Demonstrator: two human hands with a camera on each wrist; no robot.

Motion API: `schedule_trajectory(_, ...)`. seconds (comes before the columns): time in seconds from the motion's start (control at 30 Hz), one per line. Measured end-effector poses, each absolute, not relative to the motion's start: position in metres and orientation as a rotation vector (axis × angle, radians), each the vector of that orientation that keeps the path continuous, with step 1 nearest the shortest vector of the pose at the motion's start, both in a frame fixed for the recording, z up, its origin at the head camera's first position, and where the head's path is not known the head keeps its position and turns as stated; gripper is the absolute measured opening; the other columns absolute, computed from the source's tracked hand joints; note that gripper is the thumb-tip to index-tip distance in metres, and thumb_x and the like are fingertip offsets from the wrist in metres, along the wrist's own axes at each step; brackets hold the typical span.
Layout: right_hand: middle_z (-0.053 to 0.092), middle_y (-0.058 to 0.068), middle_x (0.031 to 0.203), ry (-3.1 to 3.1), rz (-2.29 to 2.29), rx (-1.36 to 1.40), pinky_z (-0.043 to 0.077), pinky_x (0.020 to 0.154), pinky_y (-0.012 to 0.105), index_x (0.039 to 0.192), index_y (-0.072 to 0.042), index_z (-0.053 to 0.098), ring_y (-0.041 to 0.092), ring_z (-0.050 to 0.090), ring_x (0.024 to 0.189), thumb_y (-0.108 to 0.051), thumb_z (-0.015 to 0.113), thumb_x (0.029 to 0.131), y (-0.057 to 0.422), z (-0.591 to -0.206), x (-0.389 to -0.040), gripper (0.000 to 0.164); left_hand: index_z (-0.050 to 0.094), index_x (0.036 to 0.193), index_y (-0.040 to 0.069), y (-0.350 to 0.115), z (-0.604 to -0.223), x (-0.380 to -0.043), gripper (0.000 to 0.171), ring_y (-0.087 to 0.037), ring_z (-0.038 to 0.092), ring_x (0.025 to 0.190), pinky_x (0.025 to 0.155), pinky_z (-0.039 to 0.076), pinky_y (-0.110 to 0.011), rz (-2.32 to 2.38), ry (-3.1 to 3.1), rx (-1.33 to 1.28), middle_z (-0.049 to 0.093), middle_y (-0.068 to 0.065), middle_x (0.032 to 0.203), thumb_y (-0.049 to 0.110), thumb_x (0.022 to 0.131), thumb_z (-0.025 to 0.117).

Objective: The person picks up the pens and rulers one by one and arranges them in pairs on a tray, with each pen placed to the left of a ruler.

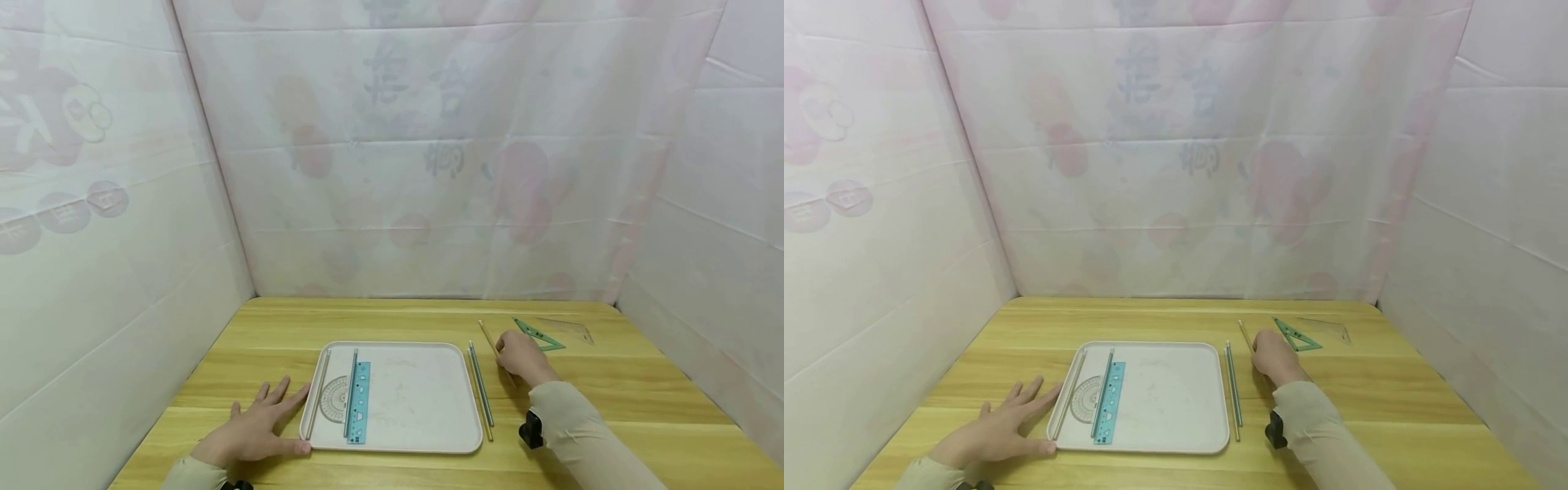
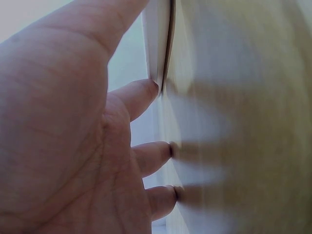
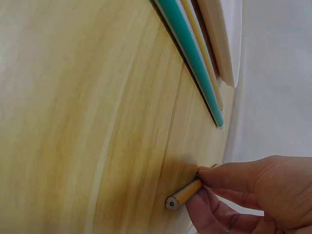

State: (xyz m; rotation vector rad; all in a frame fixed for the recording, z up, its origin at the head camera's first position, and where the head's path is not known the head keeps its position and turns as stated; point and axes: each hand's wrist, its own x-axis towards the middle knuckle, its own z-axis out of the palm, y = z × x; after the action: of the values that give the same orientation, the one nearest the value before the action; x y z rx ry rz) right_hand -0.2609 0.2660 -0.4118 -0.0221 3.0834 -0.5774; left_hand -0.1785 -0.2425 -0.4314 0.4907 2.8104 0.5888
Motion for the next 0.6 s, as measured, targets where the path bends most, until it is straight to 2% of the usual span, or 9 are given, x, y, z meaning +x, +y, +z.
schedule_trajectory(0.13,0.073,0.032,0.119,3.055,-0.582,-0.023,0.058,0.077,0.045,0.117,0.012,0.071,0.028,0.066,0.085,0.002,0.069,0.092,0.267,-0.410,-0.258,0.027,0.035,0.170,0.025,-0.242,-0.431,-0.179,0.106,-0.072,0.012,0.155,0.101,0.005,-0.101,0.593,2.808,0.490,0.020,-0.029,0.176,0.069,0.084,0.080)
schedule_trajectory(0.2,0.072,0.026,0.105,3.042,-0.606,-0.014,0.054,0.071,0.040,0.108,0.010,0.071,0.023,0.061,0.076,0.001,0.069,0.092,0.268,-0.411,-0.257,0.019,0.034,0.170,0.025,-0.242,-0.431,-0.179,0.106,-0.072,0.012,0.155,0.101,0.005,-0.101,0.596,2.807,0.489,0.020,-0.029,0.176,0.069,0.084,0.080)
schedule_trajectory(0.33,0.064,0.013,0.091,3.028,-0.650,0.003,0.046,0.065,0.035,0.097,0.003,0.066,0.020,0.055,0.070,-0.003,0.072,0.093,0.271,-0.413,-0.255,0.008,0.034,0.170,0.025,-0.242,-0.431,-0.180,0.106,-0.072,0.012,0.155,0.101,0.004,-0.101,0.598,2.805,0.493,0.020,-0.029,0.176,0.069,0.085,0.081)
schedule_trajectory(0.4,0.061,0.011,0.091,3.029,-0.649,0.001,0.044,0.064,0.033,0.093,-0.001,0.064,0.019,0.053,0.069,-0.004,0.073,0.093,0.273,-0.414,-0.255,0.010,0.034,0.170,0.025,-0.242,-0.431,-0.179,0.106,-0.072,0.012,0.155,0.100,0.004,-0.101,0.598,2.803,0.494,0.020,-0.029,0.176,0.069,0.085,0.081)
schedule_trajectory(0.53,0.065,0.018,0.104,3.035,-0.637,-0.010,0.040,0.059,0.030,0.081,-0.007,0.058,0.016,0.050,0.063,-0.007,0.075,0.093,0.274,-0.416,-0.251,0.020,0.034,0.170,0.025,-0.242,-0.431,-0.179,0.106,-0.072,0.011,0.155,0.100,0.004,-0.101,0.599,2.801,0.492,0.020,-0.029,0.176,0.069,0.085,0.081)
schedule_trajectory(0.6,0.063,0.014,0.088,3.023,-0.647,0.002,0.035,0.054,0.027,0.070,-0.012,0.051,0.013,0.044,0.056,-0.008,0.073,0.092,0.275,-0.416,-0.249,0.031,0.034,0.170,0.026,-0.242,-0.431,-0.179,0.106,-0.072,0.011,0.155,0.101,0.004,-0.101,0.596,2.805,0.487,0.020,-0.029,0.177,0.069,0.084,0.081)
